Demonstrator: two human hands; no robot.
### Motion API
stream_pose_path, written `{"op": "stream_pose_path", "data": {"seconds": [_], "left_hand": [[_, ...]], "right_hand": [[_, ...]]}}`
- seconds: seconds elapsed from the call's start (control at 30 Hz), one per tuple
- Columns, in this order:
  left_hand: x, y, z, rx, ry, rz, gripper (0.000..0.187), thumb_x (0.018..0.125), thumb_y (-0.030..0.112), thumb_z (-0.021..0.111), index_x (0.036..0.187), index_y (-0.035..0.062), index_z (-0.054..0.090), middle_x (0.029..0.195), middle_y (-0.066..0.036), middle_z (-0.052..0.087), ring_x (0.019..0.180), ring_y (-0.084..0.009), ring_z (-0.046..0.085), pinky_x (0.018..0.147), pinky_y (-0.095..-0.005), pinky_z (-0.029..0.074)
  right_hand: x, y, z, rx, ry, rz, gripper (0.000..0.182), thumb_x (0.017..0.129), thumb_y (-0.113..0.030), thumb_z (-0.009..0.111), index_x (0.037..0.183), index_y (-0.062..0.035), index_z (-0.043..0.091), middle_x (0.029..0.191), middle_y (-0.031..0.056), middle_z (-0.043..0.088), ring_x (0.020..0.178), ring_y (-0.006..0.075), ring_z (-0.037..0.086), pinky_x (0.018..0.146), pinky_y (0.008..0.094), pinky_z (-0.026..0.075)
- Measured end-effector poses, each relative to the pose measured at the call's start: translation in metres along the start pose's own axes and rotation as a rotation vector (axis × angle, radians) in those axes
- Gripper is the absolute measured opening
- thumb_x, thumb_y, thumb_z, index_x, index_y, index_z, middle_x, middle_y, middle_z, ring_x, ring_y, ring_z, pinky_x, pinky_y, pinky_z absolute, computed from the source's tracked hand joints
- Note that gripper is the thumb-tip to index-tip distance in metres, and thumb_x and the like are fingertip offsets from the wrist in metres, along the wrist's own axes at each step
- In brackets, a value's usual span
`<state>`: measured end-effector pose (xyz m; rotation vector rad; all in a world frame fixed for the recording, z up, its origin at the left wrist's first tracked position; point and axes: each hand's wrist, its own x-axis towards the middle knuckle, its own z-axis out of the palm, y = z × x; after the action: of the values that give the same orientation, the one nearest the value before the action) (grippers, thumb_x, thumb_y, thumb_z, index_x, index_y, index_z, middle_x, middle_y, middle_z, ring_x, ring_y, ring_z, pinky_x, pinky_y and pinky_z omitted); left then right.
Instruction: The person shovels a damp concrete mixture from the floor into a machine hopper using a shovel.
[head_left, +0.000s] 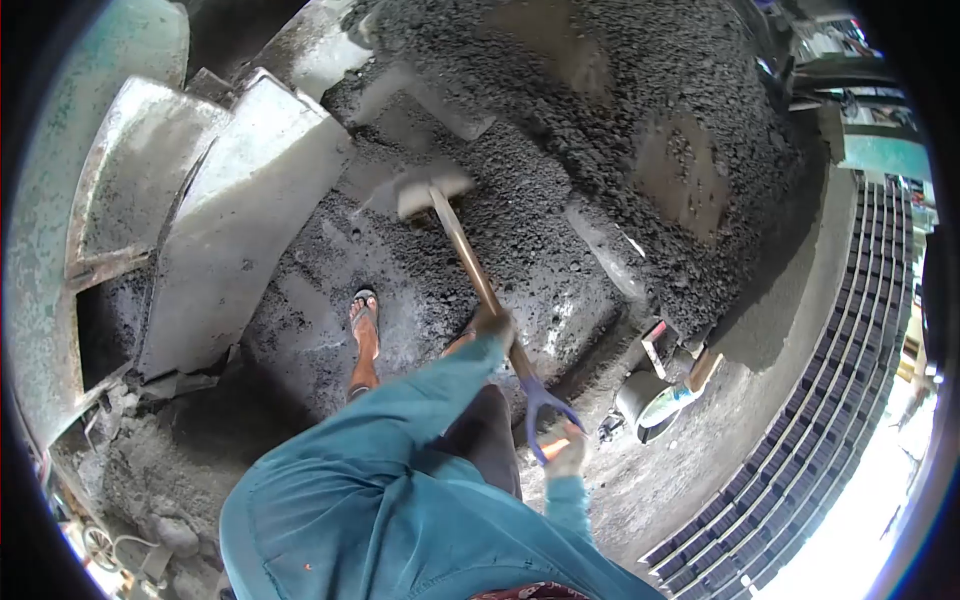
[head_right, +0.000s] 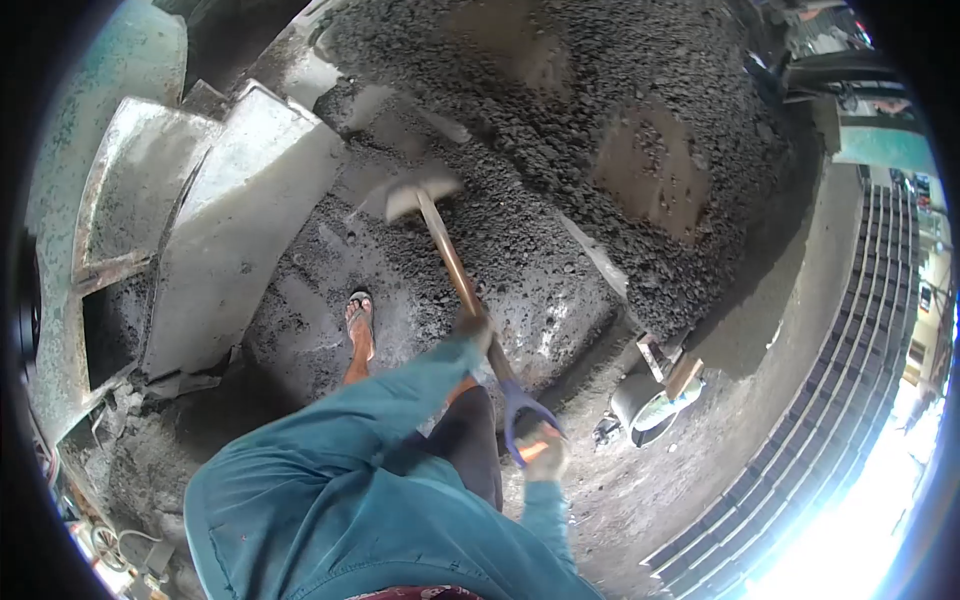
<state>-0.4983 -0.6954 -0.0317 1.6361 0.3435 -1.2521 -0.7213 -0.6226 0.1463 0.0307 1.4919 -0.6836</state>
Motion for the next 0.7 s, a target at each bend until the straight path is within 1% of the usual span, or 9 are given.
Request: {"op": "stream_pose_path", "data": {"seconds": [0.13, 0.2, 0.3, 0.4, 0.53, 0.57, 0.63, 0.67, 0.7], "left_hand": [[0.113, 0.125, -0.069, 0.307, 0.135, 0.302, 0.031, 0.094, 0.030, 0.060, 0.081, 0.0025, 0.061, 0.071, -0.014, 0.063, 0.062, -0.0244, 0.063, 0.057, -0.0427, 0.050], [0.191, 0.161, -0.085, 0.257, 0.323, -0.057, 0.035, 0.094, 0.031, 0.061, 0.079, -0.0006, 0.063, 0.066, -0.009, 0.061, 0.060, -0.0228, 0.063, 0.055, -0.0418, 0.050], [0.173, 0.120, -0.083, 0.401, 0.248, 0.112, 0.030, 0.092, 0.030, 0.064, 0.087, -0.0003, 0.063, 0.071, -0.010, 0.064, 0.064, -0.0238, 0.065, 0.058, -0.0427, 0.052], [0.102, 0.062, -0.065, 0.378, 0.017, 0.120, 0.027, 0.091, 0.027, 0.065, 0.090, 0.0003, 0.061, 0.080, -0.013, 0.067, 0.072, -0.0242, 0.066, 0.062, -0.0416, 0.053], [0.036, -0.096, -0.049, 0.089, -0.078, -0.142, 0.037, 0.091, 0.026, 0.064, 0.117, -0.0004, 0.061, 0.095, -0.018, 0.069, 0.087, -0.0308, 0.068, 0.078, -0.0405, 0.053], [-0.050, 0.018, -0.061, 0.556, 0.123, -0.083, 0.032, 0.091, 0.025, 0.064, 0.111, -0.0006, 0.063, 0.090, -0.017, 0.069, 0.088, -0.0288, 0.068, 0.079, -0.0397, 0.053], [-0.048, 0.009, -0.091, 0.246, 0.082, -0.215, 0.020, 0.093, 0.021, 0.059, 0.104, 0.0042, 0.063, 0.082, -0.012, 0.067, 0.076, -0.0244, 0.068, 0.065, -0.0380, 0.053], [-0.043, 0.000, -0.115, 0.100, 0.066, -0.274, 0.015, 0.094, 0.019, 0.057, 0.101, 0.0067, 0.063, 0.078, -0.010, 0.066, 0.070, -0.0222, 0.067, 0.059, -0.0371, 0.053], [0.002, -0.047, -0.148, 0.192, 0.008, 0.082, 0.015, 0.094, 0.019, 0.057, 0.100, 0.0063, 0.062, 0.077, -0.010, 0.065, 0.067, -0.0232, 0.067, 0.057, -0.0389, 0.053]], "right_hand": [[0.065, 0.069, 0.152, -0.109, -0.071, 0.045, 0.018, 0.094, -0.016, 0.055, 0.103, -0.0047, 0.066, 0.092, 0.0058, 0.067, 0.083, 0.0260, 0.067, 0.075, 0.0422, 0.055], [0.064, 0.060, 0.176, -0.640, -0.217, -0.437, 0.022, 0.084, -0.013, 0.065, 0.104, -0.0054, 0.067, 0.091, 0.0069, 0.068, 0.085, 0.0271, 0.067, 0.077, 0.0404, 0.055], [0.042, 0.059, 0.196, -1.426, -0.452, -1.155, 0.038, 0.068, -0.009, 0.079, 0.104, -0.0063, 0.068, 0.089, 0.0087, 0.070, 0.089, 0.0289, 0.067, 0.081, 0.0377, 0.054], [0.064, 0.046, 0.074, -0.159, -0.173, 0.045, 0.014, 0.093, -0.017, 0.061, 0.090, -0.0043, 0.066, 0.085, 0.0139, 0.068, 0.077, 0.0294, 0.068, 0.071, 0.0417, 0.056], [-0.004, 0.004, 0.006, -0.168, 0.078, 0.014, 0.017, 0.090, -0.011, 0.057, 0.101, 0.0010, 0.060, 0.074, 0.0131, 0.060, 0.061, 0.0279, 0.062, 0.062, 0.0466, 0.056], [-0.008, 0.002, -0.018, -0.226, 0.125, -0.006, 0.017, 0.090, -0.009, 0.056, 0.102, 0.0020, 0.059, 0.071, 0.0127, 0.058, 0.057, 0.0269, 0.060, 0.058, 0.0465, 0.055], [-0.015, 0.008, -0.022, -0.414, 0.084, -0.052, 0.014, 0.089, -0.005, 0.055, 0.099, 0.0043, 0.058, 0.067, 0.0105, 0.054, 0.051, 0.0235, 0.058, 0.047, 0.0417, 0.051], [-0.029, 0.019, 0.029, -0.331, 0.077, 0.039, 0.009, 0.085, -0.011, 0.058, 0.079, -0.0109, 0.051, 0.056, 0.0008, 0.040, 0.043, 0.0183, 0.041, 0.043, 0.0379, 0.042], [-0.017, 0.033, 0.047, -0.332, -0.043, 0.052, 0.010, 0.088, -0.012, 0.058, 0.079, -0.0104, 0.052, 0.058, 0.0005, 0.042, 0.045, 0.0171, 0.043, 0.045, 0.0358, 0.042]]}}
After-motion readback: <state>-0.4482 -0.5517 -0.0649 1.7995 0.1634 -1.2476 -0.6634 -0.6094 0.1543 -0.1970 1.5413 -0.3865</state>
